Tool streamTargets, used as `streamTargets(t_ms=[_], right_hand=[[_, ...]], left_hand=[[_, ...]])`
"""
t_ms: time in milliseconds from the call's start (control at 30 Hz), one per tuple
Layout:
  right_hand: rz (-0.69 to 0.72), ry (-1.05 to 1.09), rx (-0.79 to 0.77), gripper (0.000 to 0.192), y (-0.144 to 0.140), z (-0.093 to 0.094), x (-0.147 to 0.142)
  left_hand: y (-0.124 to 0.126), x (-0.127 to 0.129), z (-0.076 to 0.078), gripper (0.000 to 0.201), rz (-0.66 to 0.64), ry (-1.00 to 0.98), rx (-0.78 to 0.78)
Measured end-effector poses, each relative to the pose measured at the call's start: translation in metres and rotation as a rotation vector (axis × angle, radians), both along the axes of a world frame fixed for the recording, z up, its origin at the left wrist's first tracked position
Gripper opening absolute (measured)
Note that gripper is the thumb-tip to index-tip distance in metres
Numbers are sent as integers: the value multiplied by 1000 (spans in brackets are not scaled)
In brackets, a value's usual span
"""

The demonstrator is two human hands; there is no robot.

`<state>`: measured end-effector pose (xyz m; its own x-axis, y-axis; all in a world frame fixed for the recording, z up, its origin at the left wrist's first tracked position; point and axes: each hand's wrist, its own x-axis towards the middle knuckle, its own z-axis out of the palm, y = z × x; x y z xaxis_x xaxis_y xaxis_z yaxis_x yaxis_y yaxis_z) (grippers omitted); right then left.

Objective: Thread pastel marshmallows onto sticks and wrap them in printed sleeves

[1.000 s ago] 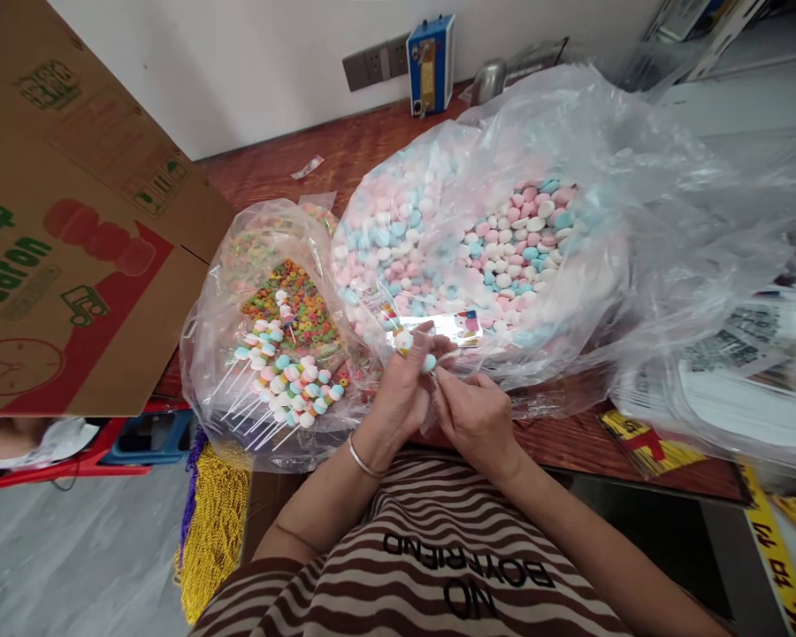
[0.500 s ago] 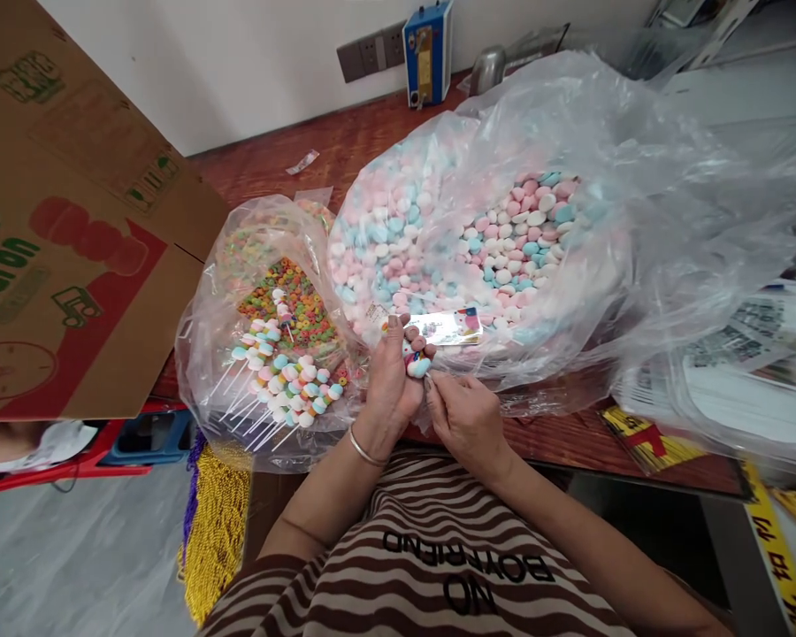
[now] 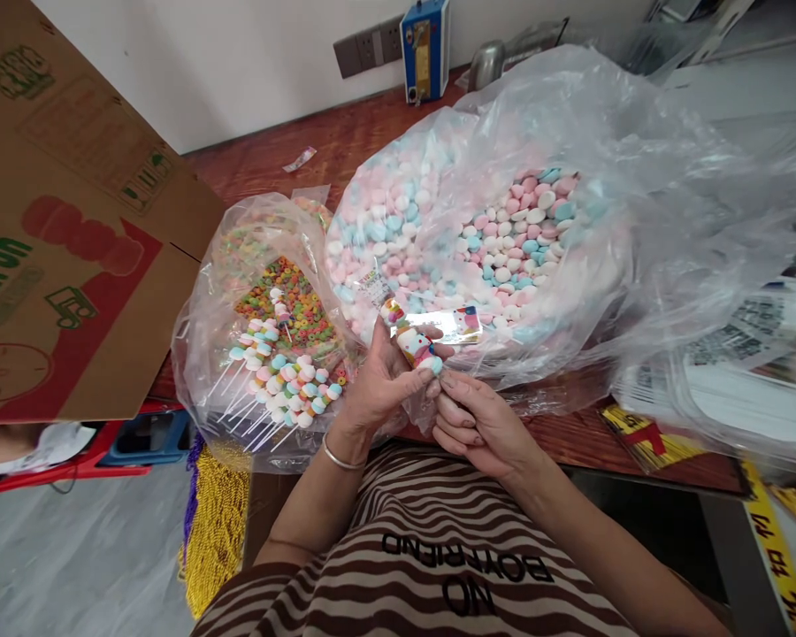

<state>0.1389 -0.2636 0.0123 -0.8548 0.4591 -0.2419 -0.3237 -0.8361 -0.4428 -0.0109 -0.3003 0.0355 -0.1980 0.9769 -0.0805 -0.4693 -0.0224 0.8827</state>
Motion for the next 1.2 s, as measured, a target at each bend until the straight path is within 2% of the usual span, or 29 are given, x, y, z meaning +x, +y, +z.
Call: streamTargets(t_ms=[133,300,533,667,767,867,967,1100,1200], right_hand=[[-12,34,-19,20,-2,1,-1],[-20,25,9,23,-2,-1,-4],[-98,-19,35,25,-6,0,-8],[-91,-11,57,23,-9,0,-11],[-112,1,50,24,-12,1,-13],[-147,-7,48,24,-12,3,-12],[-101,5,44,23,-11,5,-9],[15,56,8,24,-10,2,-7],[144,100,-45,27,-13,-1,-7]], left_hand=[[-4,1,-5,92,7,67,2],[-1,13,-5,60,118,-14,-34],[1,20,7,51,135,-80,-54],[0,24,4,41,165,-51,-67],[0,27,-1,42,190,-6,-71],[3,24,2,59,178,-45,-38],[8,11,10,70,141,-206,29],[18,-4,17,62,185,-343,9],[23,-5,17,57,181,-436,7]])
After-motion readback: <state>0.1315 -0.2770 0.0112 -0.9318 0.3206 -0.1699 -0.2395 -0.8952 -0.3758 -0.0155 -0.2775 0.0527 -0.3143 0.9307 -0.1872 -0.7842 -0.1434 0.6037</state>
